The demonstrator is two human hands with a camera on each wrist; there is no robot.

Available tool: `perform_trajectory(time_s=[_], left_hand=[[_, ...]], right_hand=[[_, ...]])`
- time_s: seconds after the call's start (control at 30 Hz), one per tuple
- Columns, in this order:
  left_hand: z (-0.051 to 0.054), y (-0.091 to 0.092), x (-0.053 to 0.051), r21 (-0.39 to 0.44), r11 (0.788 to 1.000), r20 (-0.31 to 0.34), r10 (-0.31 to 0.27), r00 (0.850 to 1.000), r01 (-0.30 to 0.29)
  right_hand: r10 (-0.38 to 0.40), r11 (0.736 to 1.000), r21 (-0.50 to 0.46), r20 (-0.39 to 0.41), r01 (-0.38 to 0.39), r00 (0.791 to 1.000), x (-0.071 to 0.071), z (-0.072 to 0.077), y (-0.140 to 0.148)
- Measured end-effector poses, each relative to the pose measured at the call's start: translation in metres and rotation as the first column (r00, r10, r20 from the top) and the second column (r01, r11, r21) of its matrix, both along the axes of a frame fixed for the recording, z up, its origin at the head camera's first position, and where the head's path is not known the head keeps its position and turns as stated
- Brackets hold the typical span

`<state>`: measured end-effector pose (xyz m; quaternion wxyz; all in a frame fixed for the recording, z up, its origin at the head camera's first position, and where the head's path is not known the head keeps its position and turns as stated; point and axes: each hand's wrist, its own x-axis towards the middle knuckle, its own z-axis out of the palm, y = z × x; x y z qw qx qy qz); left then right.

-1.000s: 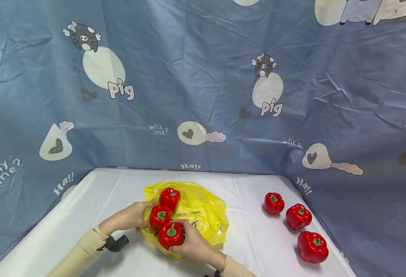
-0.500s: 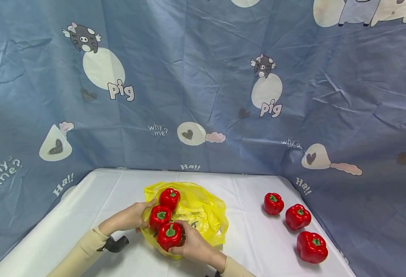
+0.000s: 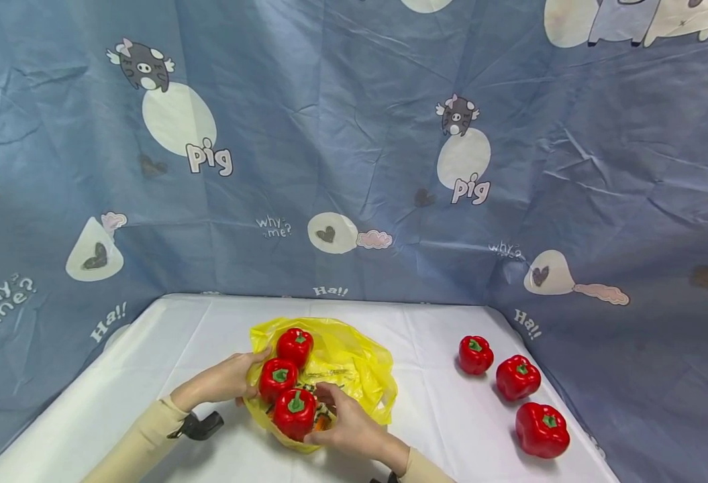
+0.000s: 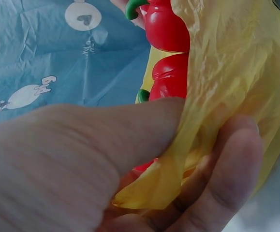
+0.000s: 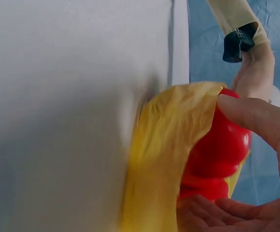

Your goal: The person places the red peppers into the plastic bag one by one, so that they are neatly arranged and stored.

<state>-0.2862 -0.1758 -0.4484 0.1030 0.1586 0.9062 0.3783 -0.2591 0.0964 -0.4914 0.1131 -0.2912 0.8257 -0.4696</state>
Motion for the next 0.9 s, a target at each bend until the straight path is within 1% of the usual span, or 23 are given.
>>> perform_trajectory(time_s=[0.13,0.2,0.37,0.6,0.73,0.9], left_hand=[[0.001,-0.001,0.0,0.0,1.0,0.004,0.007,1.0,-0.007],[0.001,-0.001,0.001,-0.004,1.0,0.0,0.008,1.0,-0.008],[0.001,-0.001,0.0,-0.011,1.0,-0.003,0.01,1.0,-0.01],[0.001,-0.001,-0.001,-0.008,1.0,0.005,0.027,1.0,-0.027],[0.002,0.0,0.0,-0.007,1.0,0.013,0.029,1.0,-0.029],[0.003,0.001,0.0,-0.001,1.0,0.022,0.025,0.999,-0.025]], right_hand=[[-0.005,1.0,-0.028,0.028,0.006,1.0,-0.001,0.0,0.009],[-0.015,1.0,-0.026,0.03,0.016,0.999,-0.001,-0.001,0.013],[-0.027,0.999,-0.026,0.011,0.028,1.0,0.0,-0.003,0.02],[-0.036,0.998,-0.042,-0.006,0.036,0.999,0.002,0.001,0.03],[-0.039,0.997,-0.066,0.018,0.04,0.999,0.004,0.002,0.038],[-0.076,0.994,-0.069,0.058,0.08,0.995,0.006,0.005,0.05]])
